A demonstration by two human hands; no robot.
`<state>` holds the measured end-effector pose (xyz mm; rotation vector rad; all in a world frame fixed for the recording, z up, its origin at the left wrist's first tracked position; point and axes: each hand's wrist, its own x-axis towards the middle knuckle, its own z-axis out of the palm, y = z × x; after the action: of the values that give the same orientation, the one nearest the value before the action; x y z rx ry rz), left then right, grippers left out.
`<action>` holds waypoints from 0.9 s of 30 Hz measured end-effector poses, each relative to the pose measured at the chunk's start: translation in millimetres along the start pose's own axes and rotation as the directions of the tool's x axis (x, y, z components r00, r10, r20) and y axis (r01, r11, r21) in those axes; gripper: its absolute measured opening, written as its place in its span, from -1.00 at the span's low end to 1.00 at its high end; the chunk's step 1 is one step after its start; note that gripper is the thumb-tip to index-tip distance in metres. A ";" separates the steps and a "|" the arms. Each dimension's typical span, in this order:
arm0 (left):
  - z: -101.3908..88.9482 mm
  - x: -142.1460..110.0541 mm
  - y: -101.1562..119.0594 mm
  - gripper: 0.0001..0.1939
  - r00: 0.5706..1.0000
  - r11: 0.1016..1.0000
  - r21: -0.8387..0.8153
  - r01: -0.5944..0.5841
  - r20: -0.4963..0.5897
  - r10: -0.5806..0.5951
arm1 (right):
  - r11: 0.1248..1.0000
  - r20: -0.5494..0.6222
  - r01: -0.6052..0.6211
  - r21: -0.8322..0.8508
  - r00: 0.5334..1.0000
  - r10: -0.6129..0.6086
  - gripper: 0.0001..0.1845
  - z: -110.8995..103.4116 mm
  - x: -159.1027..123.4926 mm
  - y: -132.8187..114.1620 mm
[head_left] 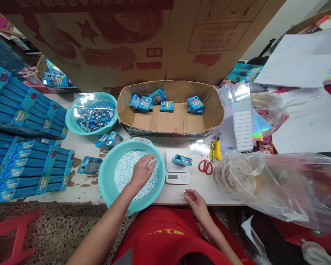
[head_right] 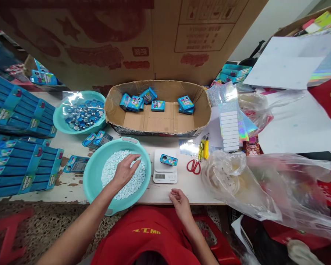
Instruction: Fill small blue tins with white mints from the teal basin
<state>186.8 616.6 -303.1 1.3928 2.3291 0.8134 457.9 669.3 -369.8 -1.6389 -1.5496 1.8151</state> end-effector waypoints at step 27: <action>-6.4 -77.9 -66.5 -0.76 0.689 0.969 0.187 0.163 0.682 -0.247 | 1.000 -0.018 -0.013 0.028 1.000 0.013 -0.45 -12.1 4.8 9.7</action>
<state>174.3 521.9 -340.7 1.1625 1.8695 0.0339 470.7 675.3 -377.9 -1.6515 -1.5026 1.8153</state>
